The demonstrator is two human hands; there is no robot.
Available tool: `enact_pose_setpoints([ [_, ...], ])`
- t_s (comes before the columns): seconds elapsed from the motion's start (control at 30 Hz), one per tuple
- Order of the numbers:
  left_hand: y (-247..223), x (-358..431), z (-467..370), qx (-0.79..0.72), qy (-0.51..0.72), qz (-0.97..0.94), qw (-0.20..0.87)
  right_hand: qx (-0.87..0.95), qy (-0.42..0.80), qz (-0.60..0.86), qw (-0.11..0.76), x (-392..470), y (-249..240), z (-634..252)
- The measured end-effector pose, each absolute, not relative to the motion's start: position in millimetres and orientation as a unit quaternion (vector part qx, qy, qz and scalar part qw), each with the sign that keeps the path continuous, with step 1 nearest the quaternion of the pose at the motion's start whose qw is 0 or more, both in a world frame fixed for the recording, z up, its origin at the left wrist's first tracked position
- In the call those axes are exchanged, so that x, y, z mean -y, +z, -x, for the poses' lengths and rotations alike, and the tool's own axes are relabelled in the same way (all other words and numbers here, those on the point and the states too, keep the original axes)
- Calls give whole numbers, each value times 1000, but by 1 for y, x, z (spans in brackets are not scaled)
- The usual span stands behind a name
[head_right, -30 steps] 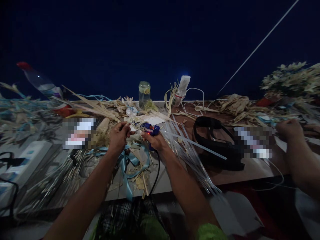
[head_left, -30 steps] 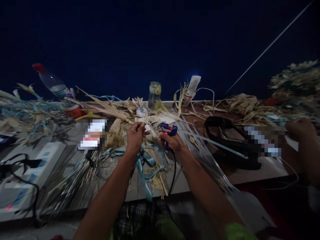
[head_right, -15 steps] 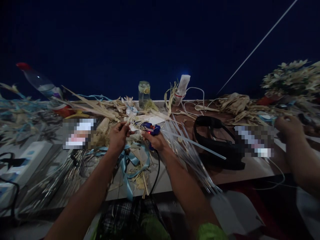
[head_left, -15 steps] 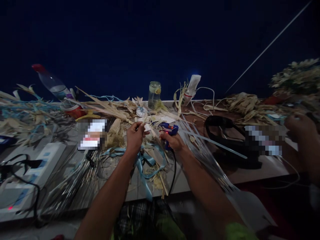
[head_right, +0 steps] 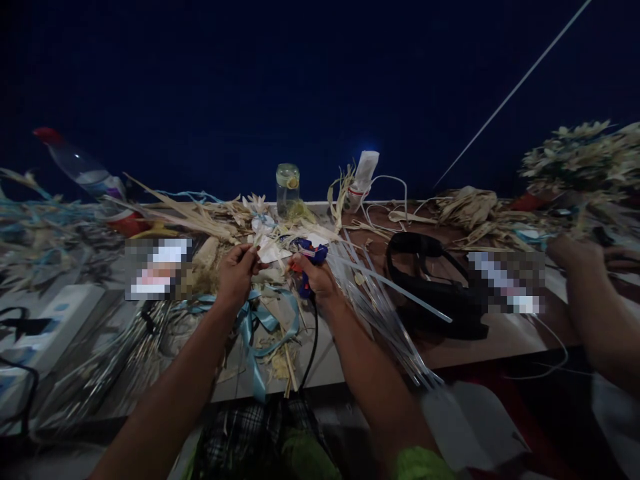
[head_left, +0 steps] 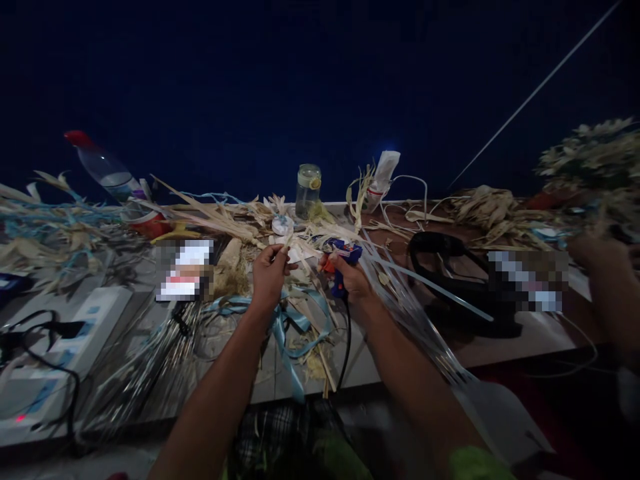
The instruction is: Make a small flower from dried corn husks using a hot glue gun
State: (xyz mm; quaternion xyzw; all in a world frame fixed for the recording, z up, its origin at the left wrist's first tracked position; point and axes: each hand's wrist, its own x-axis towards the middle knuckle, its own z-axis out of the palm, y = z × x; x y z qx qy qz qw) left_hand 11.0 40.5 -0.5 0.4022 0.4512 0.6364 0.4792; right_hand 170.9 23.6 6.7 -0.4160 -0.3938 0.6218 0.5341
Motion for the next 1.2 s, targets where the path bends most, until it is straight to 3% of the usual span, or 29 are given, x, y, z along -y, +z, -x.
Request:
enact_pose_setpoints([
  [0.17, 3, -39, -13, -431, 650, -390, 488, 298, 734, 339, 507, -34, 6, -176],
  [0.63, 3, -39, -11, -406, 661, -384, 501, 169, 833, 372, 374, -44, -5, -184],
  [1.2, 7, -38, -10, -389, 660, -376, 521, 146, 832, 310, 436, -38, 1, -182],
])
